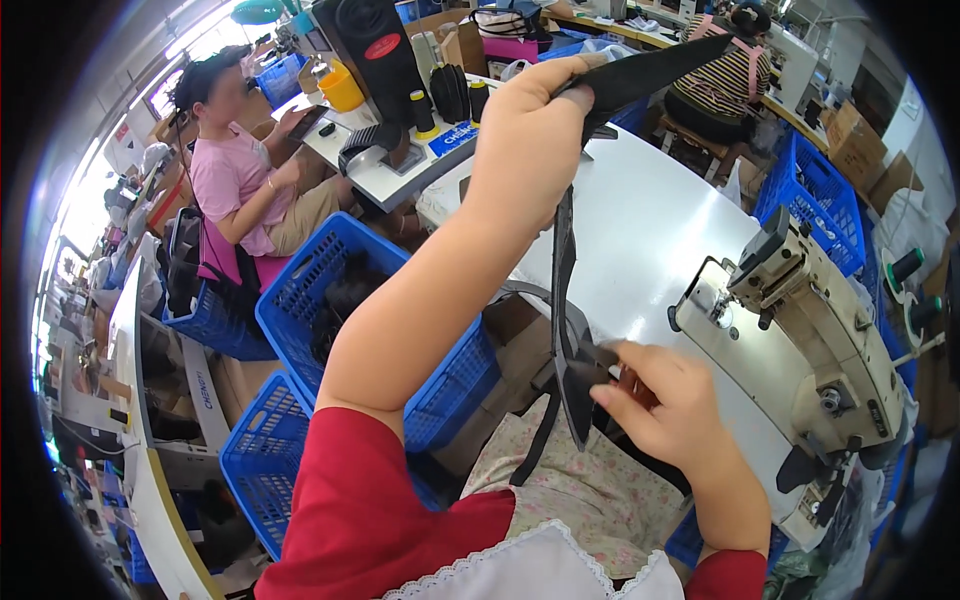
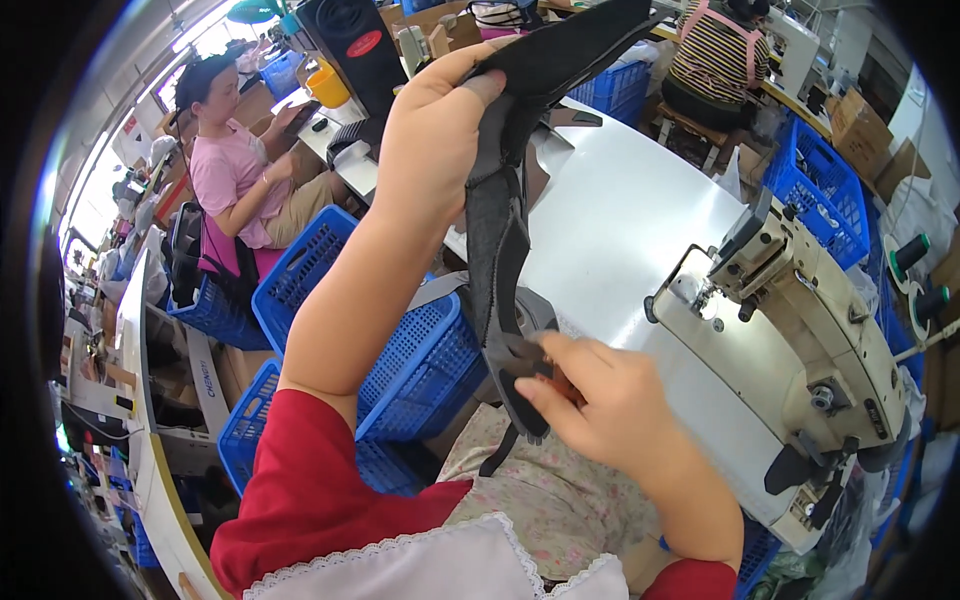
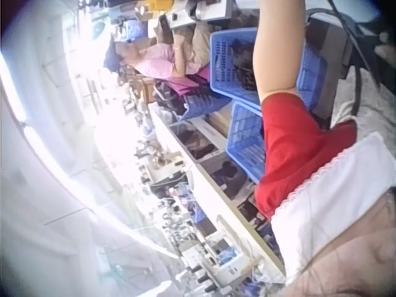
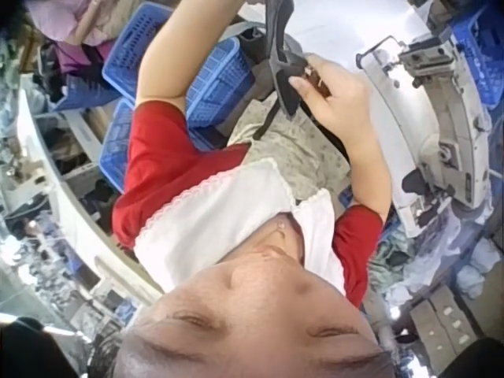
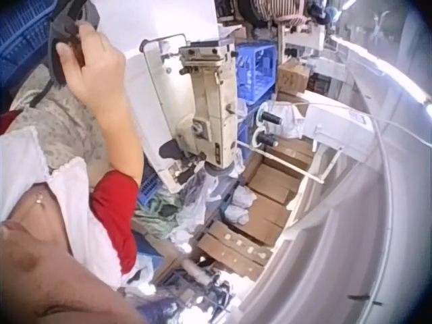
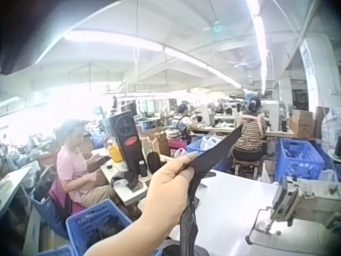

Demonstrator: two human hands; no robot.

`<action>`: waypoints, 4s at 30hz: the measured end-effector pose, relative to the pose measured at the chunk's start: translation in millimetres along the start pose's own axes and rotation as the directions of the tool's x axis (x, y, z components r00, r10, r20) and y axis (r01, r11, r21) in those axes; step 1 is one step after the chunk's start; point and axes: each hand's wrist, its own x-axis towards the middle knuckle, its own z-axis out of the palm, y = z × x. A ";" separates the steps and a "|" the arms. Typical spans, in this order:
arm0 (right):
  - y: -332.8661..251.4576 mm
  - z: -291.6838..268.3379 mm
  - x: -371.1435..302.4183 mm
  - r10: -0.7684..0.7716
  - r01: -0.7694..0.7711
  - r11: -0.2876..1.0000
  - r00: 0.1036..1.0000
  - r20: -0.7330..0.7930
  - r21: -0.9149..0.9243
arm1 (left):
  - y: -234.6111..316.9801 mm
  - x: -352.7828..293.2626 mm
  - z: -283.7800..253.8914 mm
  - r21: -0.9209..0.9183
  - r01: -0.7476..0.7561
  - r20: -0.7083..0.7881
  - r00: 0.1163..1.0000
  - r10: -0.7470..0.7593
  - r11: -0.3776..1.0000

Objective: Sewing leather shoe components together using an industrial sewing machine.

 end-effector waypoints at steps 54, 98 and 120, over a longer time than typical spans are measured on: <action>106.7 57.0 -77.7 0.516 -0.417 0.520 0.849 0.115 0.745 | -129.2 -553.8 -441.2 0.312 0.909 -0.918 0.214 -0.333 -0.276; 136.9 -162.7 -429.7 0.312 -0.898 0.423 0.270 -0.911 -0.121 | -180.2 -104.1 -31.9 0.709 -0.703 0.556 0.502 -0.662 0.063; 136.7 -126.9 -351.2 0.527 -0.961 0.217 0.261 -0.808 -0.169 | -162.8 -111.1 0.9 0.679 -0.731 0.559 0.458 -0.691 0.065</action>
